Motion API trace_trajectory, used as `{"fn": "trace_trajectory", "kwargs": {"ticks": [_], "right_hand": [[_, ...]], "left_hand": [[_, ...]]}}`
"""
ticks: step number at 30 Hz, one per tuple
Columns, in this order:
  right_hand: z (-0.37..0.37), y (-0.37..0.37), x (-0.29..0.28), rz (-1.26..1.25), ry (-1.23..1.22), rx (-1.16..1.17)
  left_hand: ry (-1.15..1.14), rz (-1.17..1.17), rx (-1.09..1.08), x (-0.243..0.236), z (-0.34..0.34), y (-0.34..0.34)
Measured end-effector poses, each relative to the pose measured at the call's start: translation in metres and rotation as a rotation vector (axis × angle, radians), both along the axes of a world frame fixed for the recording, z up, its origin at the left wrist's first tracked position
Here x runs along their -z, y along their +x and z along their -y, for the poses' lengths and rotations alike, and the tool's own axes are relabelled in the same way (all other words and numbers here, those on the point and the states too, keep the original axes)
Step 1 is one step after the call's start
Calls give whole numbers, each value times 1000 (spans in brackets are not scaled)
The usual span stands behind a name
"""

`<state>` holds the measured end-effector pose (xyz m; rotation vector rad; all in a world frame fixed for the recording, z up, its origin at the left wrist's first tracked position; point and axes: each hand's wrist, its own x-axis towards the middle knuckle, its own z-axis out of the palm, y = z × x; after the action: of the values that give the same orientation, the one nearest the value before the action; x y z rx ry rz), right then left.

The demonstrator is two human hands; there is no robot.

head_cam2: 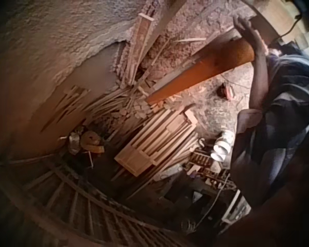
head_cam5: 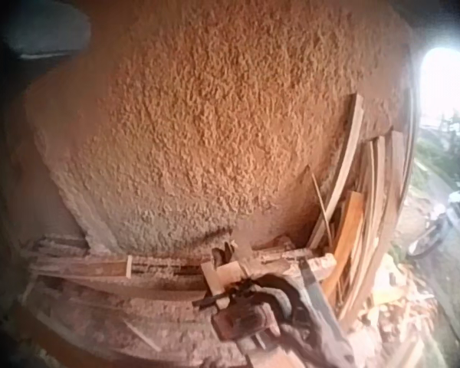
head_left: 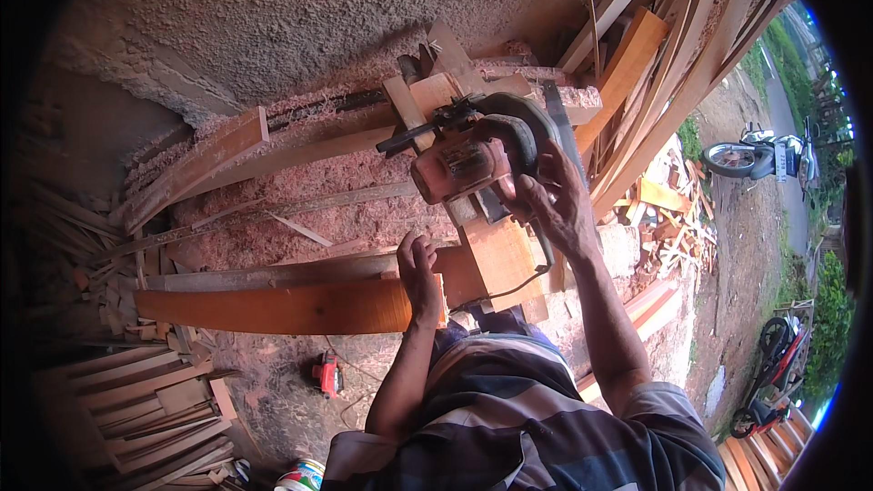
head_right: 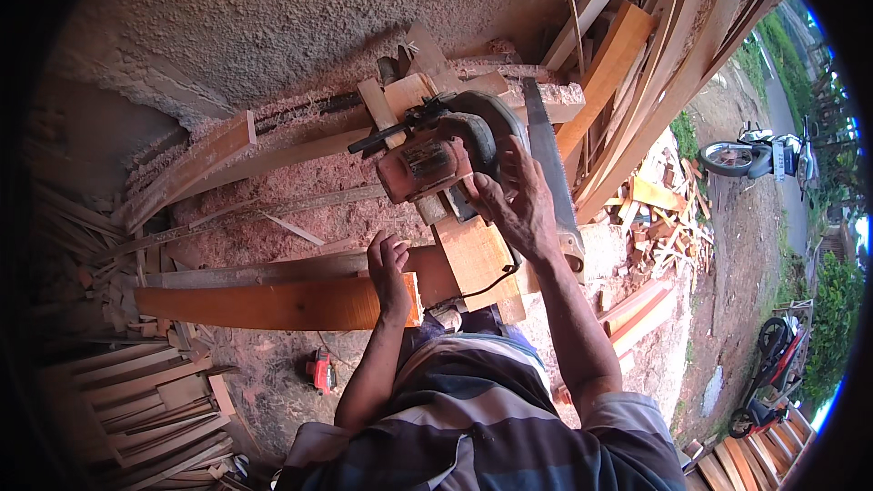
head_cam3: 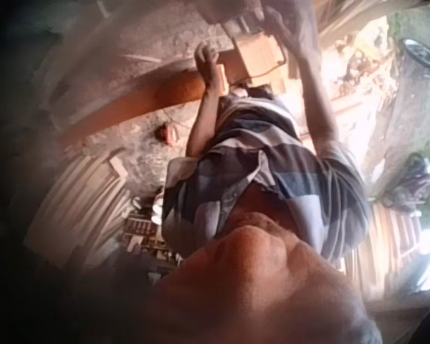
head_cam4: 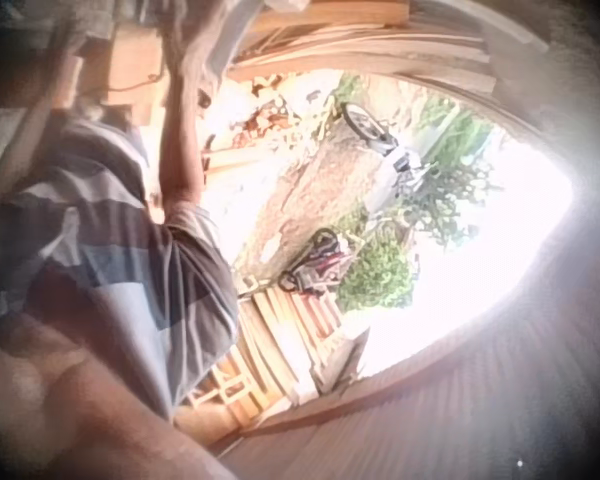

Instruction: The person picks up a piece of wood, marks it with a pencil, and then uses a circular saw to cut the wood into smaller pieces. The person handles the wood and saw with both hands, positioning the wood on a workbench before cutting.

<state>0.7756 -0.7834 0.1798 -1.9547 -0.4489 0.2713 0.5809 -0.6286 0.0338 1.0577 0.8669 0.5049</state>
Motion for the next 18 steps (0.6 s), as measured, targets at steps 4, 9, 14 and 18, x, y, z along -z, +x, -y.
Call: {"fn": "trace_trajectory", "kwargs": {"ticks": [4,9,14,18], "right_hand": [[-36,27,-2,-191,128,-155],[-46,34,-6,-616,393,-180],[-47,13,-17,-524,373,-95],[-21,-9,-34,-405,377,66]], "left_hand": [[-73,-15,74,27,-1,24],[-166,-67,188,50,7,43],[-336,153,27,66,5,47],[-258,-69,257,71,-6,67]]}}
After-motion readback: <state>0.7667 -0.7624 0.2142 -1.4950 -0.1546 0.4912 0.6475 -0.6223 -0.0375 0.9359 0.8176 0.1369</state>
